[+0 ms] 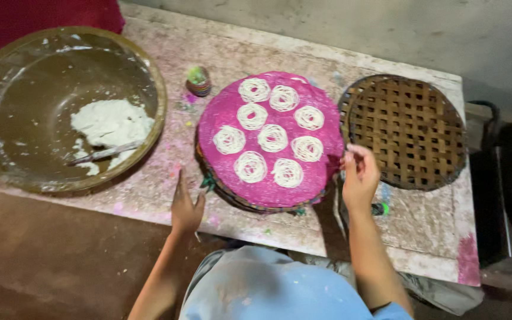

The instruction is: The person presses dough through a handheld noodle press to extrude noodle nests onto round pink trays, adding one nest at a time. They reload the press with dough from a large bowl, then carry a filled tray to a steaming pot and place it inside, and finally scrape remaining dough in the bowl.

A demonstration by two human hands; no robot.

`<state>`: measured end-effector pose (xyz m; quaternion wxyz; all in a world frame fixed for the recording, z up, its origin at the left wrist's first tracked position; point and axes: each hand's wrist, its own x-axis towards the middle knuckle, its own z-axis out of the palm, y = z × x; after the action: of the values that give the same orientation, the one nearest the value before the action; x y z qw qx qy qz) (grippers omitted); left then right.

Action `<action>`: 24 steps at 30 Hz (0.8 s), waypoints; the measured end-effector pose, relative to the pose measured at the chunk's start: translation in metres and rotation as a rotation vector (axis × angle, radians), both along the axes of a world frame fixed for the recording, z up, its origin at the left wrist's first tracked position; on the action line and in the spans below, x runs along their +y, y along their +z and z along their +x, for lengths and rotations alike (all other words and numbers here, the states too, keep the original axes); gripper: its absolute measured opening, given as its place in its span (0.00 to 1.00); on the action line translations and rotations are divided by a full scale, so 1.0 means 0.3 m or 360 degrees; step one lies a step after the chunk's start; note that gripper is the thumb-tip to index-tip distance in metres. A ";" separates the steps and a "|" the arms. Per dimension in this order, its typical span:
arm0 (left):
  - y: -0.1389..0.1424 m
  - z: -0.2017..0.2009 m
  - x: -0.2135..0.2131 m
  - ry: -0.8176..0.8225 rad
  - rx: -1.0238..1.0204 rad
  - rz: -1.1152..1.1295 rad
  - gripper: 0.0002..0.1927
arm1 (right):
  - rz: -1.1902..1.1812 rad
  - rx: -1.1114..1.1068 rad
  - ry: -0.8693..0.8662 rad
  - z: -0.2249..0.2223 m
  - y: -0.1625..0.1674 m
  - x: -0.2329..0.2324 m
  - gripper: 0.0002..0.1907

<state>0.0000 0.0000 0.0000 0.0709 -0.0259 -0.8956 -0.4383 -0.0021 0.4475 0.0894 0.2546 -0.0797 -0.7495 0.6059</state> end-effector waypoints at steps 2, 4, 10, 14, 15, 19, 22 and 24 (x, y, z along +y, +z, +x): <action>0.068 -0.027 0.001 -0.0045 0.0043 -0.0115 0.46 | 0.0063 0.0073 0.0195 -0.083 0.154 -0.121 0.09; 0.127 -0.040 0.005 -0.0107 0.0156 -0.0137 0.41 | 0.0375 0.0092 0.0377 -0.172 0.277 -0.248 0.10; 0.213 -0.158 -0.038 -0.0109 0.0280 -0.0076 0.17 | 0.1001 -0.0085 0.0874 -0.663 0.369 -0.672 0.21; 0.218 -0.176 -0.121 0.0103 0.0307 0.0065 0.14 | 0.1536 -0.0195 0.0880 -0.943 0.308 -0.884 0.36; 0.213 -0.170 -0.144 0.0123 0.0295 0.0181 0.13 | 0.1614 -0.0258 0.0898 -1.005 0.291 -0.926 0.39; 0.176 -0.127 -0.199 0.0041 0.0615 0.0366 0.15 | 0.1846 -0.0596 0.0952 -1.172 0.200 -1.044 0.40; 0.145 -0.154 -0.222 0.0033 0.0461 0.0432 0.09 | 0.1961 -0.0550 0.0985 -1.242 0.142 -1.088 0.32; 0.131 -0.170 -0.252 -0.0041 0.0114 0.0509 0.10 | 0.2000 -0.0436 0.0970 -1.258 0.116 -1.104 0.27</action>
<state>-0.0509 -0.0757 0.0392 0.1004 -0.0415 -0.8110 -0.5749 -0.3795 0.1164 0.1243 -0.0249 0.2200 -0.9712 0.0879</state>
